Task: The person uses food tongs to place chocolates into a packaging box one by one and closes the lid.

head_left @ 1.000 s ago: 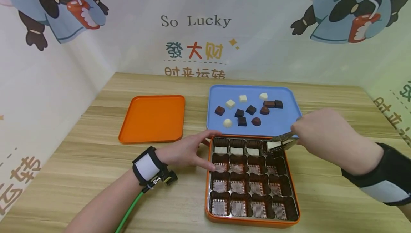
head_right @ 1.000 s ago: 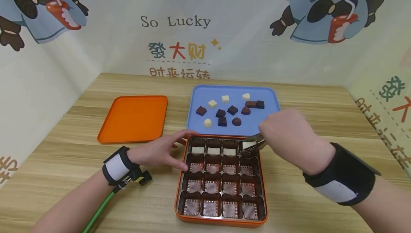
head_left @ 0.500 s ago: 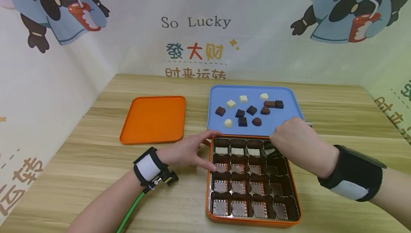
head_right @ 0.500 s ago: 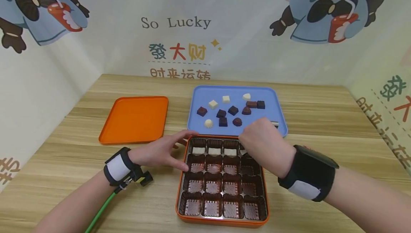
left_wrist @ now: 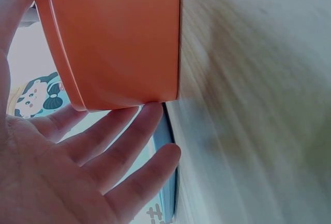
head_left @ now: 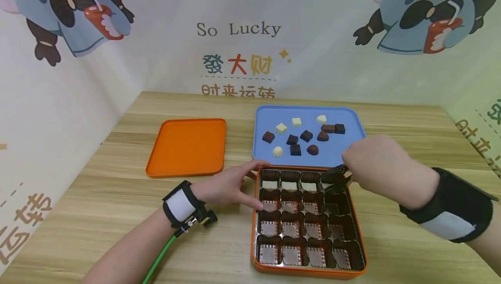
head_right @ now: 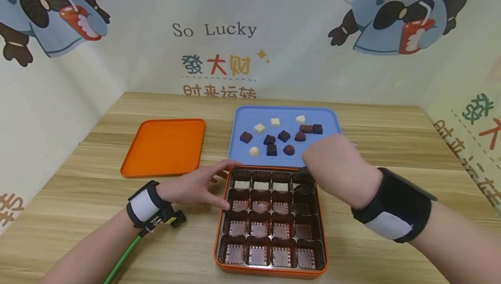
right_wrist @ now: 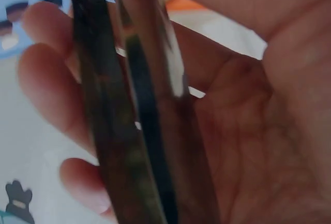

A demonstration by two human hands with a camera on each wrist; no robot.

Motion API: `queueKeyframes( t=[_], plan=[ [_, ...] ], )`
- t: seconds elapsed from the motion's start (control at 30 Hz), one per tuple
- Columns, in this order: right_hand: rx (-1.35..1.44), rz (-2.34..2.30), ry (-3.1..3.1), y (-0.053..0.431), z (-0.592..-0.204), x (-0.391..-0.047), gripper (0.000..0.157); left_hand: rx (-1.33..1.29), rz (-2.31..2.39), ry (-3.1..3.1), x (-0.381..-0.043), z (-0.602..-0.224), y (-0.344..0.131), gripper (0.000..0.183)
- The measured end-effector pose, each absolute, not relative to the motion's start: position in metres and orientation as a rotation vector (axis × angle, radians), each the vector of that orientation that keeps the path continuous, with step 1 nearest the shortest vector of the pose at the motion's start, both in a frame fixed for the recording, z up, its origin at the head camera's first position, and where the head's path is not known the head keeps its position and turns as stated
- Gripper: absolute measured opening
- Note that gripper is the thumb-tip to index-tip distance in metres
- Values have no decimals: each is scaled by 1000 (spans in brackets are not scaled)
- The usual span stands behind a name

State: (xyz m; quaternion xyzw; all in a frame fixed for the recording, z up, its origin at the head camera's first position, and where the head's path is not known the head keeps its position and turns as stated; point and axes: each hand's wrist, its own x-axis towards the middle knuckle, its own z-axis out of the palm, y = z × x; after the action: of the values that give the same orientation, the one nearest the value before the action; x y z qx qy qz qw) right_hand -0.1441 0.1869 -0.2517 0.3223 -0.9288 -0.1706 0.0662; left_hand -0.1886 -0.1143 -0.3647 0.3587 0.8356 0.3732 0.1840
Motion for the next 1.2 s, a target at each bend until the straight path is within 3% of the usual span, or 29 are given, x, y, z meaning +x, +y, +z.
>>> queueKeyframes(
  t=[0.13, 0.33, 0.7, 1.2],
  plan=[
    [876, -409, -2969, 198, -234, -147, 20, 1001, 1058, 2348, -188, -365, -114, 85],
    [824, -348, -2982, 208, -234, -165, 21, 989, 1066, 2350, -188, -365, -115, 85],
    [856, -299, -2984, 224, -283, -216, 24, 1002, 1042, 2365, -188, -365, -114, 86],
    [935, -288, -2983, 218, -296, -226, 22, 994, 1037, 2370, -186, -364, -115, 88]
  ],
)
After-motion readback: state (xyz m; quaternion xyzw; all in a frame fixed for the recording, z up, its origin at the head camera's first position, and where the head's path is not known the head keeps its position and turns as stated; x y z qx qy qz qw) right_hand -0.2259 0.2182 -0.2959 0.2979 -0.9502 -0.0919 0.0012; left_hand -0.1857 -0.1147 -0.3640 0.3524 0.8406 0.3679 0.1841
